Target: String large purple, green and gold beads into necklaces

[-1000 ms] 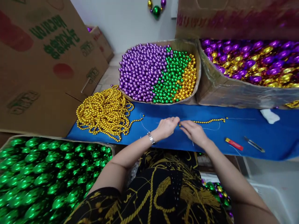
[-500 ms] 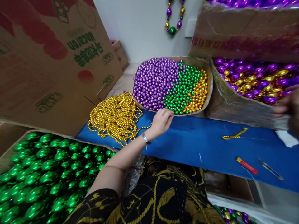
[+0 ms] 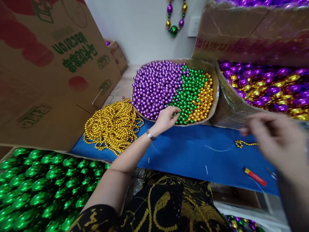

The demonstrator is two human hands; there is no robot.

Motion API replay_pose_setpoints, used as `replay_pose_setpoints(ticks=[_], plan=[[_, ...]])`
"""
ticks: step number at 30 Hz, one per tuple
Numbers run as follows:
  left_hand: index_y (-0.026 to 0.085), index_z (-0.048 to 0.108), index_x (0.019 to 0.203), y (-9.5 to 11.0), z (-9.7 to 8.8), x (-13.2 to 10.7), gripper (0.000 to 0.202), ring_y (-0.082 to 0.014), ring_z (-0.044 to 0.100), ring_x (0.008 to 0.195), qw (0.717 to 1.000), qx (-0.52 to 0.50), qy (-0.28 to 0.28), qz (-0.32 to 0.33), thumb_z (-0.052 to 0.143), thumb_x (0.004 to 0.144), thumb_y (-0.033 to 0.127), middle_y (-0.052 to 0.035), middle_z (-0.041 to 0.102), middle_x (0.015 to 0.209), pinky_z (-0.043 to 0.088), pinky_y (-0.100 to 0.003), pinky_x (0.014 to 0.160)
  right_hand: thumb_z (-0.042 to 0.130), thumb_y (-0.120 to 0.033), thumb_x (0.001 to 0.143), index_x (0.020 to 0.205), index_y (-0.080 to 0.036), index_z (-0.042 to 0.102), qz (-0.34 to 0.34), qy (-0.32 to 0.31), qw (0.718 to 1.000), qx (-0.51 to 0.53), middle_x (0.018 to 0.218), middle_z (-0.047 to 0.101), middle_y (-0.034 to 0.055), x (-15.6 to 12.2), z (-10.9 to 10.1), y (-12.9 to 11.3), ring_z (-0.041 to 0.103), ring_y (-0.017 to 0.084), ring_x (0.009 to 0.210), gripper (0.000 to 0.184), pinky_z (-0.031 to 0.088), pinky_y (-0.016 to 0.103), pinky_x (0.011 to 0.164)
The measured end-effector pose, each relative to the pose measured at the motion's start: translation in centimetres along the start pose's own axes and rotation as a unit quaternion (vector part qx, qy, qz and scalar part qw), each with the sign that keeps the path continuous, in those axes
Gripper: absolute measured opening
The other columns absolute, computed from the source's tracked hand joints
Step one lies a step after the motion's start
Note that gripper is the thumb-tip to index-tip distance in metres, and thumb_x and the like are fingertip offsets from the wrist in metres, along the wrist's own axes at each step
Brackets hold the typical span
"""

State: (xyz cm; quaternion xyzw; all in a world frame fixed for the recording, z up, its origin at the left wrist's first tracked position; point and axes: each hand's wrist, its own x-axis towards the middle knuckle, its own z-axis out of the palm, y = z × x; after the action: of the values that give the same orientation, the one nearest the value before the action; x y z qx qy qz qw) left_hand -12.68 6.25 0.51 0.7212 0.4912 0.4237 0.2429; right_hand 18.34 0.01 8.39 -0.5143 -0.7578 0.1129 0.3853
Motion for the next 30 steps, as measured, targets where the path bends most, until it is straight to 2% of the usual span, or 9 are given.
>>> replay_pose_setpoints(ticks=[1, 2, 5, 9, 14, 18, 21, 25, 30], plan=[[0.016, 0.067, 0.103, 0.5, 0.0, -0.7, 0.017, -0.0165, 0.064, 0.080, 0.993, -0.113, 0.005, -0.043, 0.057, 0.090, 0.021, -0.0078, 0.069, 0.091, 0.053, -0.032, 0.070, 0.056, -0.040, 0.095, 0.106, -0.033, 0.064, 0.004, -0.024, 1.000, 0.001, 0.082, 0.070, 0.0047, -0.8, 1.1, 0.0, 0.069, 0.019, 0.067, 0.015, 0.055, 0.033, 0.058], [0.016, 0.065, 0.108, 1.0, 0.1, -1.5, 0.020, -0.0157, 0.067, 0.080, 0.971, -0.223, 0.005, -0.087, 0.058, 0.091, 0.025, -0.0074, 0.069, 0.092, 0.055, -0.032, 0.070, 0.056, -0.038, 0.095, 0.102, -0.030, 0.064, -0.011, -0.053, 0.999, 0.003, 0.081, 0.070, 0.0034, -1.7, 2.4, 0.0, 0.068, 0.018, 0.064, 0.013, 0.054, 0.032, 0.057], [0.016, 0.065, 0.112, 2.2, 0.8, -3.8, 0.024, -0.0170, 0.072, 0.087, 0.881, -0.438, 0.000, -0.180, 0.061, 0.091, 0.028, -0.0075, 0.072, 0.094, 0.060, -0.034, 0.080, 0.055, -0.029, 0.096, 0.100, -0.025, 0.064, -0.091, -0.088, 0.992, 0.016, 0.083, 0.070, 0.0018, -5.0, 6.0, -0.2, 0.068, 0.015, 0.067, 0.011, 0.055, 0.028, 0.063], [0.015, 0.068, 0.108, 3.2, 2.0, -5.5, 0.019, -0.0186, 0.073, 0.097, 0.807, -0.541, 0.022, -0.236, 0.064, 0.089, 0.019, -0.0084, 0.074, 0.097, 0.060, -0.035, 0.089, 0.055, -0.020, 0.096, 0.105, -0.023, 0.062, -0.139, -0.083, 0.987, 0.021, 0.085, 0.069, 0.0016, -7.5, 7.6, 0.1, 0.067, 0.013, 0.070, 0.012, 0.053, 0.025, 0.066], [0.013, 0.069, 0.098, 3.9, 3.0, -4.0, 0.016, -0.0152, 0.073, 0.090, 0.736, -0.611, 0.030, -0.290, 0.072, 0.082, 0.016, -0.0079, 0.074, 0.099, 0.060, -0.025, 0.081, 0.055, -0.016, 0.095, 0.106, -0.021, 0.062, -0.133, -0.072, 0.988, 0.026, 0.083, 0.067, 0.0007, -7.0, 7.6, 1.6, 0.065, 0.011, 0.068, 0.013, 0.051, 0.022, 0.066], [0.013, 0.068, 0.092, 4.2, 3.5, -1.5, 0.019, -0.0153, 0.074, 0.085, 0.713, -0.639, 0.025, -0.287, 0.077, 0.076, 0.015, -0.0059, 0.074, 0.091, 0.059, -0.024, 0.077, 0.056, -0.015, 0.095, 0.105, -0.018, 0.062, -0.136, -0.059, 0.989, 0.016, 0.081, 0.066, 0.0001, -5.2, 7.4, 2.5, 0.064, 0.010, 0.067, 0.012, 0.050, 0.020, 0.066], [0.013, 0.068, 0.094, 4.7, 4.0, -0.5, 0.020, -0.0156, 0.074, 0.083, 0.718, -0.640, 0.041, -0.272, 0.076, 0.076, 0.013, -0.0050, 0.073, 0.087, 0.058, -0.024, 0.076, 0.057, -0.014, 0.094, 0.106, -0.017, 0.062, -0.148, -0.053, 0.988, -0.005, 0.084, 0.066, 0.0014, -4.6, 6.8, 2.9, 0.064, 0.010, 0.070, 0.013, 0.049, 0.021, 0.069], [0.012, 0.069, 0.096, 5.2, 4.1, -1.1, 0.016, -0.0166, 0.074, 0.087, 0.721, -0.638, 0.062, -0.263, 0.072, 0.081, 0.017, -0.0068, 0.074, 0.091, 0.058, -0.025, 0.078, 0.058, -0.014, 0.094, 0.106, -0.016, 0.062, -0.160, -0.042, 0.986, -0.025, 0.084, 0.066, 0.0017, -5.4, 6.4, 2.7, 0.063, 0.010, 0.070, 0.013, 0.049, 0.021, 0.069], [0.011, 0.070, 0.094, 5.6, 3.6, -2.3, 0.015, -0.0168, 0.074, 0.085, 0.728, -0.630, 0.070, -0.259, 0.073, 0.080, 0.017, -0.0073, 0.073, 0.091, 0.059, -0.026, 0.077, 0.057, -0.015, 0.095, 0.105, -0.018, 0.062, -0.163, -0.037, 0.986, -0.017, 0.082, 0.065, 0.0005, -6.6, 6.7, 1.9, 0.063, 0.010, 0.068, 0.012, 0.049, 0.021, 0.068]])
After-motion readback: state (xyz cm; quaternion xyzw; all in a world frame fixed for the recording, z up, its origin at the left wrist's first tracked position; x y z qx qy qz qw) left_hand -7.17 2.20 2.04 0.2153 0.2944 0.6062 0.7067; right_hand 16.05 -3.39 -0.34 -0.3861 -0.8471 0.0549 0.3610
